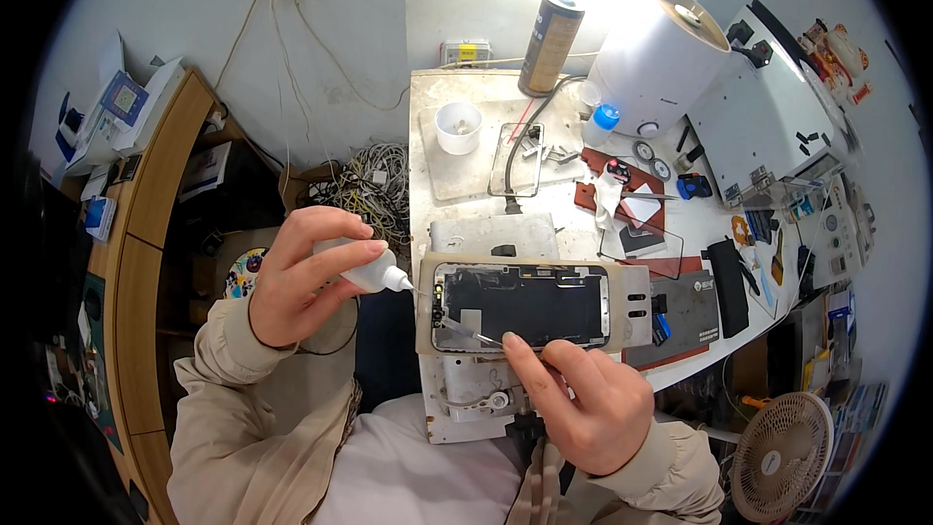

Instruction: The person is repairing a disassembled smartphone at a workbench. They use a small metal tool to scrape and clean the internal frame of the device, then apply a white adhesive from a tube along the edges of the screen assembly. The person repeatedly wipes the area with a cloth and continues to apply adhesive to different sections of the phone's interior.

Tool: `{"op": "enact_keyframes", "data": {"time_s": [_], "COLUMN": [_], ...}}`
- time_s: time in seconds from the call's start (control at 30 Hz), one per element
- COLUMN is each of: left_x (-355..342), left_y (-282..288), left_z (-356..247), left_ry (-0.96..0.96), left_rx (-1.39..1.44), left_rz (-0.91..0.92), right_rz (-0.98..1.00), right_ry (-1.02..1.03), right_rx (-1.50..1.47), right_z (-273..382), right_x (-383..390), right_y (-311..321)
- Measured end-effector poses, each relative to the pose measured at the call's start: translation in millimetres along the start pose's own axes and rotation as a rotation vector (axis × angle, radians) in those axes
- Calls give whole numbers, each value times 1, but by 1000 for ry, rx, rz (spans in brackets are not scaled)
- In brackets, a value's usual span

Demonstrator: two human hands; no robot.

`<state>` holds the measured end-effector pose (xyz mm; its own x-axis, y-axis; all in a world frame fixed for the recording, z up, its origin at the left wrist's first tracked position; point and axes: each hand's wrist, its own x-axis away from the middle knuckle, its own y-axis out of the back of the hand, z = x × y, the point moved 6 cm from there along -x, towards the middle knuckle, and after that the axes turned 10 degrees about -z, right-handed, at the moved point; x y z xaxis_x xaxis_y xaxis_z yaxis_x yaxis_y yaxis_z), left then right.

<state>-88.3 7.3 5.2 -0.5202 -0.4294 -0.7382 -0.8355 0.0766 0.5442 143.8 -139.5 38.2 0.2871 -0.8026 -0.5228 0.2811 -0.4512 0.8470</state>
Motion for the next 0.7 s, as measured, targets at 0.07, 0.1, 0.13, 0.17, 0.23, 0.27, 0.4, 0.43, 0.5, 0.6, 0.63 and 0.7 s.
{"op": "enact_keyframes", "data": {"time_s": [0.07, 0.1, 0.13, 0.17, 0.23, 0.27, 0.4, 0.43, 0.5, 0.6, 0.63, 0.7], "left_x": [0, 0, 0, 0, 0, 0, 0, 0, 0, 0, 0, -1], "left_y": [-1, -1, -1, 0, -1, -1, -2, -2, -3, -3, -2, -2], "left_z": [1, 1, 1, 1, 0, -1, -1, -2, -3, -3, -3, -4], "left_ry": [-4, -4, -5, -5, -6, -7, -9, -8, -12, -16, -16, -15], "left_rx": [3, 4, 6, 6, 4, 3, 10, 13, 13, 11, 10, 12], "left_rz": [-2, -5, -8, -9, -5, -2, 6, 7, 7, 7, 6, 3], "right_rz": [-3, -4, -4, -5, -12, -16, 12, 13, 15, 17, 17, 19], "right_ry": [15, 18, 22, 25, 29, 30, -65, -88, -127, -162, -166, -176], "right_rx": [6, 11, 16, 21, 18, 17, -54, -75, -109, -139, -140, -144], "right_z": [-1, -1, -1, 0, 0, 0, -2, -2, -2, -3, -3, -3], "right_x": [0, 0, 0, 0, 0, 0, -1, -1, -1, -1, -1, 0], "right_y": [0, 0, 0, 0, 0, 0, -1, -2, -2, -3, -4, -4]}}
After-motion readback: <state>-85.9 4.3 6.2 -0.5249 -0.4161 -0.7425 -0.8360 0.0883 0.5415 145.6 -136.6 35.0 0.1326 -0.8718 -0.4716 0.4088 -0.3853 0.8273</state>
